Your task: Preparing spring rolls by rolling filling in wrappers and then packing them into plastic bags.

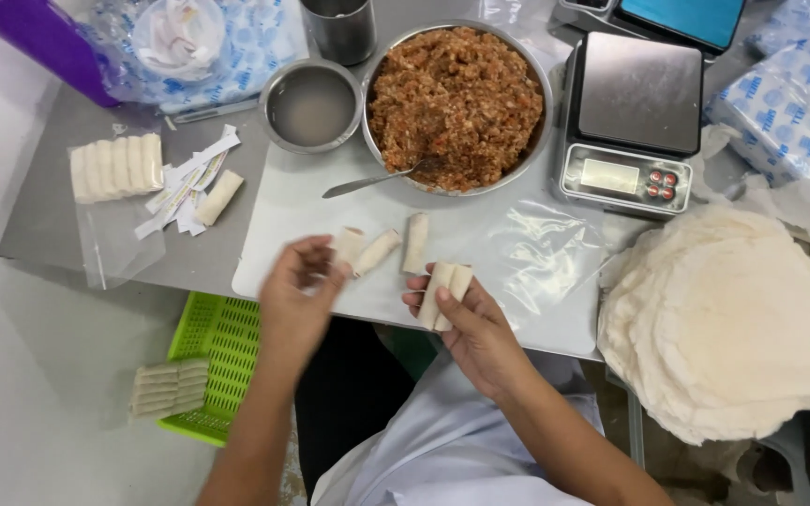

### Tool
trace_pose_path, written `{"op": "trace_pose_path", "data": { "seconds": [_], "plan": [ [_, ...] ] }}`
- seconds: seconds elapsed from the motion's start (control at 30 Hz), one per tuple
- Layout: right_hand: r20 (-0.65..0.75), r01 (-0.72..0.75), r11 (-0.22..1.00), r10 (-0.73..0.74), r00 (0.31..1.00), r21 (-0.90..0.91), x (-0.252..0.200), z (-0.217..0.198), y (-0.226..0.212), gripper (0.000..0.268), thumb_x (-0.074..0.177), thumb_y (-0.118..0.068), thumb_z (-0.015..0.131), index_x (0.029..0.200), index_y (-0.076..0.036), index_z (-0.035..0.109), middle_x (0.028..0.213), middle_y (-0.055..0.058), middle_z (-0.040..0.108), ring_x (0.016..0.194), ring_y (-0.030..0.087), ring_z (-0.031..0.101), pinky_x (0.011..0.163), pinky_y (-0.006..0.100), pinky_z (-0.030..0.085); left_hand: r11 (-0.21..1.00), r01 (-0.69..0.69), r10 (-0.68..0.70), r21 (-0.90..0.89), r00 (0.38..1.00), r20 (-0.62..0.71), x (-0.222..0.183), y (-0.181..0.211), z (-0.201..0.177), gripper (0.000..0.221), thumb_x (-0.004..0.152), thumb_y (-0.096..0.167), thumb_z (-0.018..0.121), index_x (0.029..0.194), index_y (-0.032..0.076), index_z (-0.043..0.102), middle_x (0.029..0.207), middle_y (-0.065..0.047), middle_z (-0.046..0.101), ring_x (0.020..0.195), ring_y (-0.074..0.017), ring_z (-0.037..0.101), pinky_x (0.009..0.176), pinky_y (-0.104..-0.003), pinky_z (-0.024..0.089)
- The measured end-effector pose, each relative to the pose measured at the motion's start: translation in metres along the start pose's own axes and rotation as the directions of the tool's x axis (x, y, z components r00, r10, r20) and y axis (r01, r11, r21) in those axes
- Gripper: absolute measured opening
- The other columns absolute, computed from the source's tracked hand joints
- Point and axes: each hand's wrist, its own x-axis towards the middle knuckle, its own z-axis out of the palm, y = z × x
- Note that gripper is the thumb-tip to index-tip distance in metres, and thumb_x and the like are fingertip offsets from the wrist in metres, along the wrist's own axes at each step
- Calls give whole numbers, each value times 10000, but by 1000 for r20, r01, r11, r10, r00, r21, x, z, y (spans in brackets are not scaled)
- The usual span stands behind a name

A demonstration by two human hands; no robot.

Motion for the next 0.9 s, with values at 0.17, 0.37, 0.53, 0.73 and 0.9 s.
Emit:
{"op": "trace_pose_path", "data": {
  "seconds": [0.17,0.37,0.53,0.73,0.9],
  "plan": [
    [30,-3,999,4,1000,-41,6,-6,10,558,998,-192,567,1486,29,407,1333,195,606,1180,285,660,1038,431,540,979,-88,109,-186,989,104,-46,36,41,480,794,141,872,1251,92,732,998,-103,779,844,-189,731,752,-300,561],
    [1,10,996,-10,1000,-93,-4,1,-10,577,1002,-199,562,1508,23,396,1361,170,596,1205,262,641,1050,406,528,975,-108,137,-193,980,144,-52,53,48,357,874,117,795,1226,71,762,1041,-124,783,889,-218,760,763,-333,611],
    [-7,2,996,-2,1000,-93,-6,0,-12,593,1007,-209,558,1526,17,382,1388,176,588,1233,262,628,1057,404,520,973,-190,205,-133,973,110,-60,58,54,368,914,106,753,1272,28,725,1054,-159,745,893,-257,747,756,-369,619],
    [-34,-14,996,11,999,-87,-5,-7,-6,605,999,-208,577,1531,11,389,1382,152,583,1232,240,614,1053,405,519,917,-398,395,30,915,82,-71,44,67,410,980,109,664,1376,10,636,1162,-196,655,1026,-356,687,847,-424,589],
    [-85,-91,994,86,993,-55,-2,-22,-6,518,901,-152,695,1393,-97,544,1114,60,670,1048,183,646,901,298,512,848,-484,438,215,869,229,-79,38,68,465,1109,292,368,1506,84,490,1422,-166,535,1235,-332,537,1060,-478,438]
  ]
}}
